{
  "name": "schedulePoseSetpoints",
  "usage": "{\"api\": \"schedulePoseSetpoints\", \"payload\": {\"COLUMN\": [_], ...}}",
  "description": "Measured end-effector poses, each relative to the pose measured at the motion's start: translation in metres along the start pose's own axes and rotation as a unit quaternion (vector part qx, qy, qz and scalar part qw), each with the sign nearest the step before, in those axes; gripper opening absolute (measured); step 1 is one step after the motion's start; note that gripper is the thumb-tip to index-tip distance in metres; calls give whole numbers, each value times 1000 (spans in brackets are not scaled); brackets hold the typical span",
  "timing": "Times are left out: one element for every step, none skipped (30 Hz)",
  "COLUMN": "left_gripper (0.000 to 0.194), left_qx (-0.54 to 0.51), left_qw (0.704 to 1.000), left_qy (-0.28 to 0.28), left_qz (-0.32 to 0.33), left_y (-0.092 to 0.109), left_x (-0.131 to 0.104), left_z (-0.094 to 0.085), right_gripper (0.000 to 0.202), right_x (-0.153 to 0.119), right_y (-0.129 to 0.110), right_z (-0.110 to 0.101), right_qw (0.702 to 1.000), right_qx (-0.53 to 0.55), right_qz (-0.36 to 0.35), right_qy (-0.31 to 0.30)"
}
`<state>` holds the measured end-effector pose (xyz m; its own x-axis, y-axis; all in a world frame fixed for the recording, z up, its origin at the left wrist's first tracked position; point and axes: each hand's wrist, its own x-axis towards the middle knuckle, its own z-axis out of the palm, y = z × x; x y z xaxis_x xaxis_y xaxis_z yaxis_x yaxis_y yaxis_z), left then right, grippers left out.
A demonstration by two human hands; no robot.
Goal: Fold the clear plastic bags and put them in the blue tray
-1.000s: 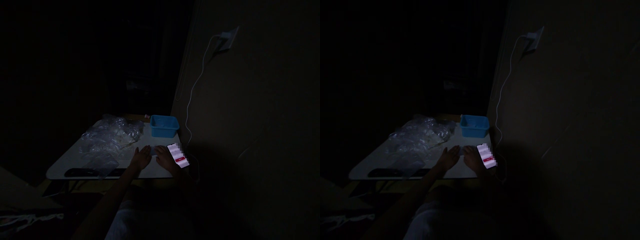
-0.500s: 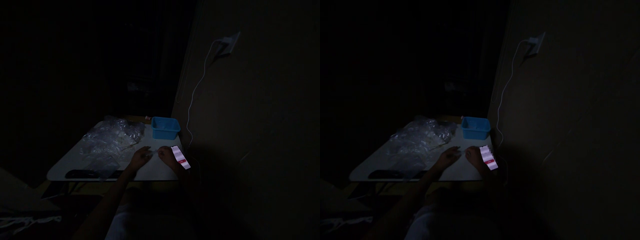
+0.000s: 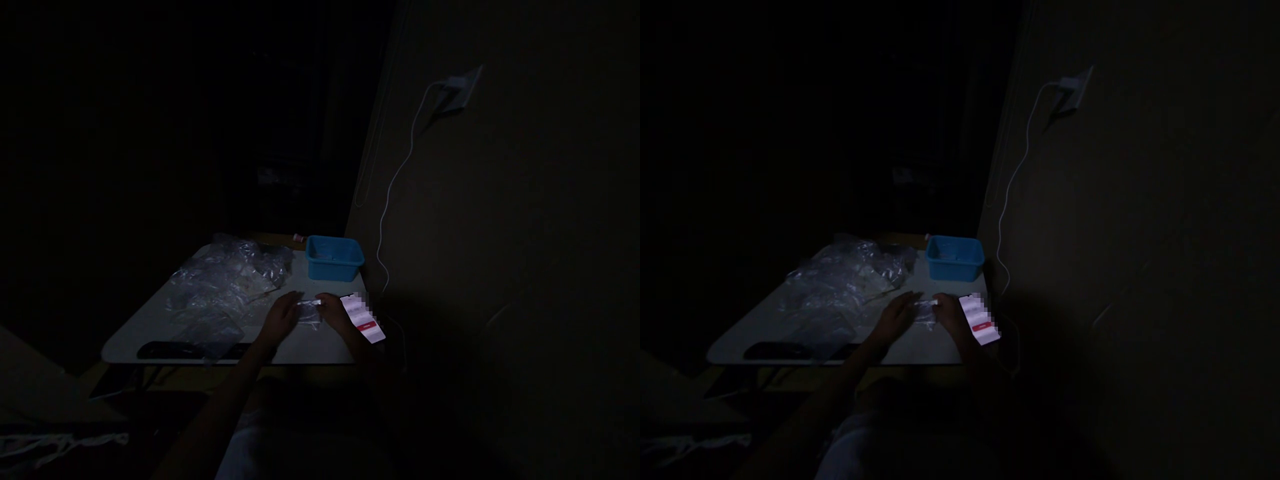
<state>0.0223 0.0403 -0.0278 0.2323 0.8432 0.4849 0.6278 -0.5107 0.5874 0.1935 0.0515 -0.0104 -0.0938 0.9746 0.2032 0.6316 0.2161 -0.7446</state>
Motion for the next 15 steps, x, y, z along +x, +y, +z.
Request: {"api": "schedulePoseSetpoints", "payload": {"left_gripper": [41,42,43,44,45,45,46,46,47,48,49,49,50,50,51], "left_qx": [34,67,100,136,165,188,206,220,232,243,254,265,275,285,293], "left_qw": [999,995,990,983,978,973,969,965,961,957,953,949,946,944,942], "left_qy": [-21,-46,-72,-93,-105,-114,-123,-132,-141,-150,-156,-161,-163,-163,-161], "left_qz": [29,54,72,80,77,70,65,62,60,58,54,48,40,31,25], "left_y": [2,4,6,7,8,8,9,10,10,11,11,12,12,13,13], "left_x": [0,0,-1,-1,-2,-3,-3,-4,-4,-5,-5,-6,-6,-6,-6], "left_z": [1,2,4,6,7,8,9,9,9,9,9,9,9,9,9], "right_gripper": [36,37,38,39,40,41,42,45,48,51,53,54,54,55,55], "right_x": [-2,-6,-9,-14,-18,-23,-28,-32,-36,-39,-41,-43,-43,-44,-44], "right_y": [-2,-5,-7,-9,-11,-12,-12,-11,-10,-9,-9,-8,-8,-8,-8], "right_z": [-1,-3,-3,-3,-1,2,6,10,14,19,22,24,26,26,26], "right_qw": [1000,999,997,990,981,970,959,952,946,942,939,937,936,936,936], "right_qx": [-15,-39,-70,-117,-165,-209,-244,-269,-289,-304,-315,-322,-326,-328,-329], "right_qz": [-8,-23,-43,-74,-103,-126,-141,-143,-143,-141,-137,-132,-127,-123,-119], "right_qy": [3,8,11,12,8,2,-10,-14,-17,-20,-22,-24,-27,-30,-31]}}
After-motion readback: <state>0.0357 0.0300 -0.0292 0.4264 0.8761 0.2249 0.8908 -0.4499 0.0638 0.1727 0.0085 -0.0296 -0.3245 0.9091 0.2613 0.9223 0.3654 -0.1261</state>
